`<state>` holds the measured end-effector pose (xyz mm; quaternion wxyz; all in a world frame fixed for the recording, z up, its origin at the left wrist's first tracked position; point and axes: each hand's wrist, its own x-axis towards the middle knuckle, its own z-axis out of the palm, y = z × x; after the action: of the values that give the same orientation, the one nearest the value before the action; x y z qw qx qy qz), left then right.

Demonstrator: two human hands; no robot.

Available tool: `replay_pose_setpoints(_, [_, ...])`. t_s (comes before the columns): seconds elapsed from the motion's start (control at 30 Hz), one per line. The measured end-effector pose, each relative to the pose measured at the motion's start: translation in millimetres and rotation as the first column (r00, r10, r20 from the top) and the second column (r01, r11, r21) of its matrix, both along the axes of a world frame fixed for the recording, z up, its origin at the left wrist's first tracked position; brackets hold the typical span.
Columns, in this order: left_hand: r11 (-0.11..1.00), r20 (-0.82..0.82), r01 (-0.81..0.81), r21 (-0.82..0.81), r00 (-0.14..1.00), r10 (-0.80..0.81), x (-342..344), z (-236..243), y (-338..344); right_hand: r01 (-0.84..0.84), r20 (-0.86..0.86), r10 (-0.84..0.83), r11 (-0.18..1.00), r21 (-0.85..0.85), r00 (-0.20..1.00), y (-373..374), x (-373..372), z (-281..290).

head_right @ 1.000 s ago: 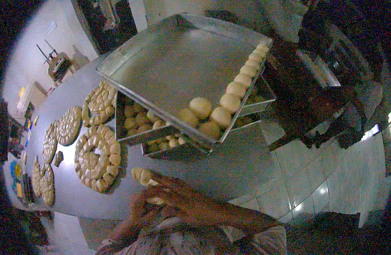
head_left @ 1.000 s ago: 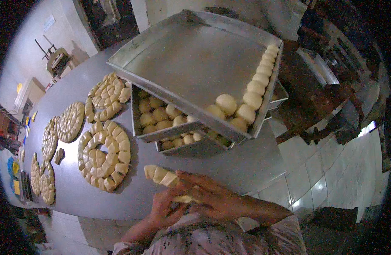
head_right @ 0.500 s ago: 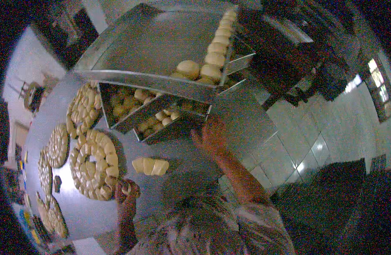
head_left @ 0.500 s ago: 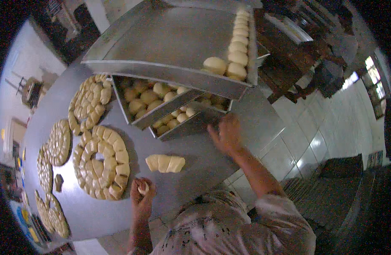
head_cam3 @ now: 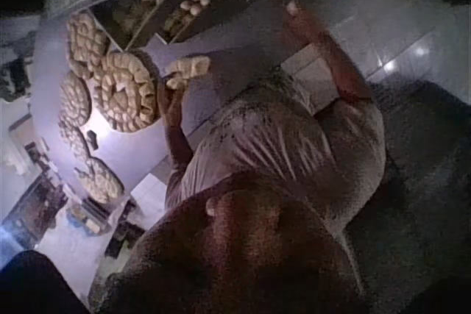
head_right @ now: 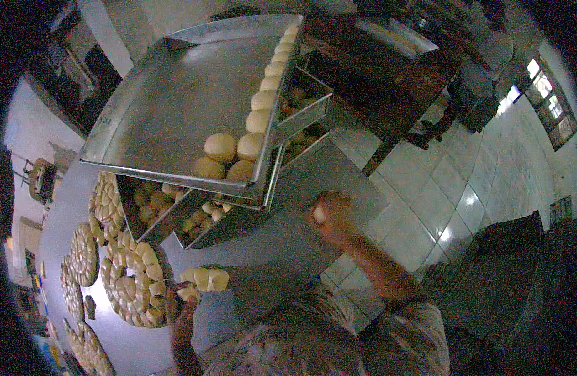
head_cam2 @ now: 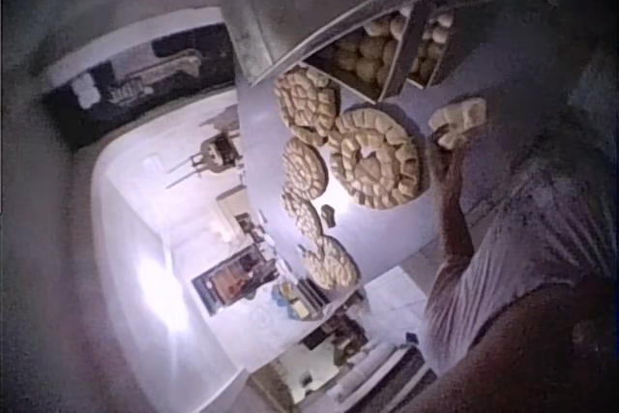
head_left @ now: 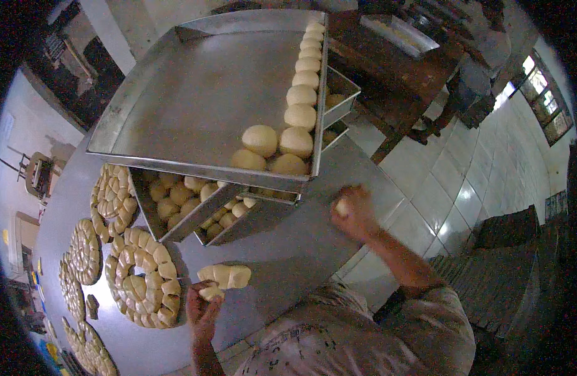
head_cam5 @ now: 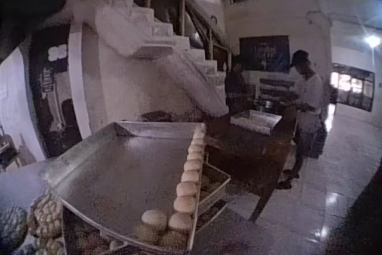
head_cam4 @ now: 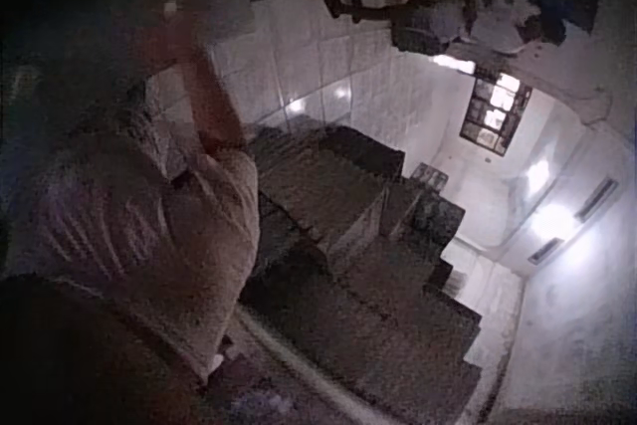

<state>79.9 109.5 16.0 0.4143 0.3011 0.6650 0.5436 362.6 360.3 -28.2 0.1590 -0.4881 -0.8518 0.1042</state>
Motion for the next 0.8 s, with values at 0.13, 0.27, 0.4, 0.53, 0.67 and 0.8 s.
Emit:
replay_pose_setpoints(0.13, [0.998, 0.115, -0.049, 0.035, 0.992, 0.045, 28, -7, 29, 0.215, -0.094, -0.197, 0.938, 0.271, 0.976, 74, -4, -51])
replay_pose_setpoints(0.27, [0.981, 0.059, -0.176, -0.076, 0.982, 0.180, 44, -1, 44, -0.200, -0.049, 0.197, 0.978, -0.064, 0.979, 29, -1, -38])
replay_pose_setpoints(0.4, [0.996, -0.406, 0.033, -0.082, 0.912, -0.064, 31, -36, 40, 0.016, 0.099, -0.022, 0.998, 0.060, 0.995, 89, 37, -35])
replay_pose_setpoints(0.53, [0.993, -0.106, -0.055, -0.106, 0.993, 0.044, 56, -13, 54, -0.102, -0.040, 0.106, 0.990, 0.098, 0.994, 33, 15, -10])
replay_pose_setpoints(0.67, [0.997, -0.054, 0.002, -0.072, 0.999, -0.006, 37, 15, 35, -0.140, -0.392, -0.063, 0.873, -0.467, 0.918, 63, 83, 36])
replay_pose_setpoints(0.8, [0.994, -0.095, -0.109, 0.028, 0.989, 0.111, 35, -20, 9, -0.429, -0.781, 0.054, 0.858, -0.282, 0.622, 94, 31, 155])
